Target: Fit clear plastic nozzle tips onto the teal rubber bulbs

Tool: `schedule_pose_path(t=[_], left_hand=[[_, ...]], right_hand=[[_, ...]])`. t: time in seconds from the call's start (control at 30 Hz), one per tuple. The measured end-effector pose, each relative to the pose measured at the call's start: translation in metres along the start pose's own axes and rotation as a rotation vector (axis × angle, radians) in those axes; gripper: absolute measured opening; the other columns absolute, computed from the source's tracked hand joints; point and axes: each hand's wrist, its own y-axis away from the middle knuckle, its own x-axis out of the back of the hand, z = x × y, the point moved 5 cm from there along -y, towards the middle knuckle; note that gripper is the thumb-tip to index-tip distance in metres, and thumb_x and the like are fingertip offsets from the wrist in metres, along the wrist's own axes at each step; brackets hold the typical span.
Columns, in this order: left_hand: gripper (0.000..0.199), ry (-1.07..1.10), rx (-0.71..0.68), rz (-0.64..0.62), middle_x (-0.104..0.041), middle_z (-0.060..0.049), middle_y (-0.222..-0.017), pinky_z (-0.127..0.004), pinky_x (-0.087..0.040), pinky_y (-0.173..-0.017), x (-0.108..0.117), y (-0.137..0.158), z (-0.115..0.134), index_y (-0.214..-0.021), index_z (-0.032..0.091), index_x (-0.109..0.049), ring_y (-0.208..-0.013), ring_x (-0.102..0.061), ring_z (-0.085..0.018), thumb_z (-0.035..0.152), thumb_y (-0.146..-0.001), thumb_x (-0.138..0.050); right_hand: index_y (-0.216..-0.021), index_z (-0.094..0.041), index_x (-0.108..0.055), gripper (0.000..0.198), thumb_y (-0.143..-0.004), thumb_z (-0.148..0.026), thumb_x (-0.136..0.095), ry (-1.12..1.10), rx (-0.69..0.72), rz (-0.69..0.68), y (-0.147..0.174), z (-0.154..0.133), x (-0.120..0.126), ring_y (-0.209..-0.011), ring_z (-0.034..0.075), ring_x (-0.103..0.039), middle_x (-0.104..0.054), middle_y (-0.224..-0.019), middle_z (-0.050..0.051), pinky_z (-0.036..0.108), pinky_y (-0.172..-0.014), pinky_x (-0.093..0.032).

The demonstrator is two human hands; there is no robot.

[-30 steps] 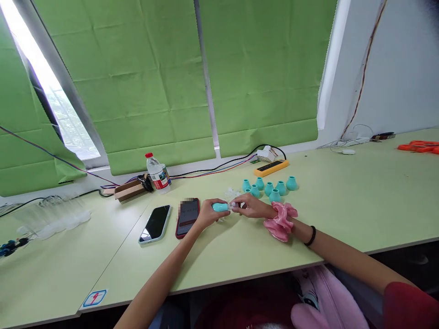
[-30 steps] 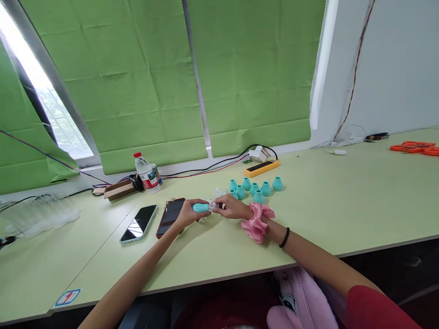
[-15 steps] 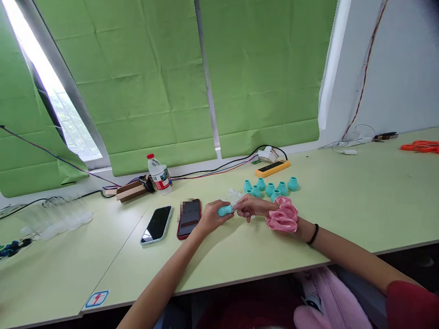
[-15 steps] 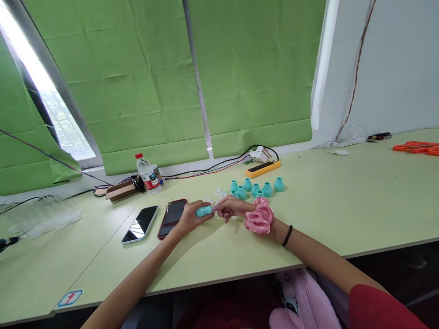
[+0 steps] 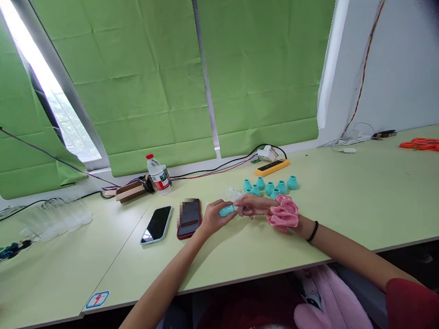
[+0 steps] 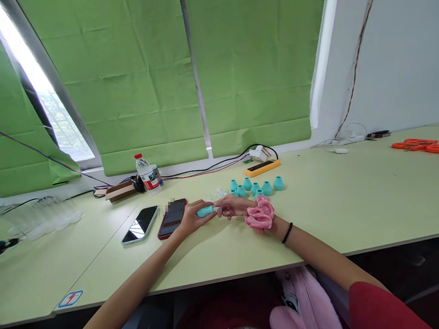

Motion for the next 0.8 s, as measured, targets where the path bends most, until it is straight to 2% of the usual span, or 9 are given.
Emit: schedule_pose_path(t=[0.13, 0.2, 0.23, 0.3, 0.37, 0.4, 0.6, 0.7, 0.8], left_hand=[[0.021, -0.032, 0.087, 0.084, -0.059, -0.004, -0.065, -0.021, -0.039, -0.054, 0.002, 0.001, -0.007, -0.079, 0.014, -0.062, -0.058, -0.053, -0.012, 0.031, -0.067, -0.057], [0.018, -0.032, 0.113, 0.103, -0.06, -0.005, -0.067, -0.021, -0.04, -0.055, 0.003, 0.002, -0.009, -0.075, 0.015, -0.062, -0.06, -0.054, -0.012, 0.029, -0.065, -0.058], [0.017, -0.024, 0.126, 0.117, -0.06, -0.005, -0.067, -0.021, -0.04, -0.055, 0.004, 0.002, -0.009, -0.073, 0.015, -0.062, -0.061, -0.055, -0.013, 0.028, -0.065, -0.059], [0.016, -0.001, 0.151, 0.14, -0.061, -0.005, -0.068, -0.021, -0.041, -0.055, 0.006, 0.002, -0.009, -0.072, 0.015, -0.062, -0.061, -0.056, -0.013, 0.027, -0.063, -0.06], [0.016, 0.022, 0.176, 0.144, -0.063, -0.005, -0.068, -0.022, -0.043, -0.056, 0.006, 0.002, -0.008, -0.073, 0.015, -0.063, -0.061, -0.057, -0.013, 0.026, -0.062, -0.061], [0.016, 0.031, 0.186, 0.144, -0.063, -0.005, -0.07, -0.022, -0.043, -0.058, 0.006, 0.002, -0.008, -0.074, 0.016, -0.063, -0.063, -0.058, -0.014, 0.026, -0.062, -0.061], [0.016, 0.03, 0.247, 0.178, -0.065, -0.004, -0.074, -0.023, -0.045, -0.062, 0.011, 0.0, -0.011, -0.076, 0.017, -0.064, -0.067, -0.059, -0.014, 0.024, -0.062, -0.061], [0.014, 0.025, 0.272, 0.189, -0.065, -0.003, -0.072, -0.023, -0.046, -0.062, 0.013, 0.0, -0.012, -0.073, 0.017, -0.064, -0.065, -0.059, -0.014, 0.024, -0.06, -0.063], [0.015, 0.036, 0.278, 0.183, -0.065, -0.003, -0.072, -0.023, -0.046, -0.062, 0.012, 0.0, -0.012, -0.073, 0.017, -0.064, -0.065, -0.059, -0.014, 0.025, -0.06, -0.063]], right_hand=[[-0.093, -0.009, -0.056, 0.034, -0.075, -0.036, -0.045, 0.454, 0.197, 0.437, 0.0, -0.007, 0.025, -0.04, 0.006, -0.042, -0.055, -0.057, 0.002, 0.02, -0.043, -0.038], [-0.089, -0.01, -0.059, 0.027, -0.071, -0.026, -0.048, 0.775, 0.301, 0.573, 0.006, -0.015, 0.035, -0.043, 0.007, -0.043, -0.051, -0.05, -0.001, 0.019, -0.047, -0.036], [-0.085, -0.011, -0.062, 0.023, -0.067, -0.02, -0.05, 0.912, 0.318, 0.54, 0.008, -0.016, 0.037, -0.044, 0.007, -0.043, -0.049, -0.048, -0.002, 0.019, -0.049, -0.036], [-0.081, -0.013, -0.064, 0.025, -0.059, -0.013, -0.052, 1.083, 0.27, 0.347, 0.01, -0.013, 0.038, -0.046, 0.008, -0.044, -0.049, -0.047, -0.003, 0.018, -0.049, -0.035], [-0.085, -0.015, -0.064, 0.033, -0.054, -0.009, -0.053, 1.158, 0.197, 0.182, 0.013, -0.008, 0.039, -0.047, 0.009, -0.046, -0.051, -0.05, -0.003, 0.017, -0.048, -0.034], [-0.087, -0.016, -0.064, 0.037, -0.053, -0.007, -0.052, 1.185, 0.182, 0.163, 0.014, -0.008, 0.04, -0.049, 0.009, -0.047, -0.053, -0.051, -0.003, 0.017, -0.049, -0.034], [-0.091, -0.015, -0.063, 0.027, -0.068, -0.018, -0.048, 1.323, 0.176, 0.491, 0.01, -0.011, 0.05, -0.063, 0.014, -0.053, -0.059, -0.064, 0.003, 0.022, -0.061, -0.036], [-0.098, -0.018, -0.06, 0.031, -0.07, -0.026, -0.05, 1.399, 0.131, 0.474, 0.002, 0.0, 0.044, -0.078, 0.019, -0.054, -0.062, -0.077, 0.005, 0.024, -0.067, -0.037], [-0.1, -0.02, -0.059, 0.032, -0.069, -0.022, -0.05, 1.446, 0.074, 0.454, -0.004, 0.013, 0.04, -0.087, 0.022, -0.052, -0.06, -0.091, 0.008, 0.027, -0.069, -0.037]])
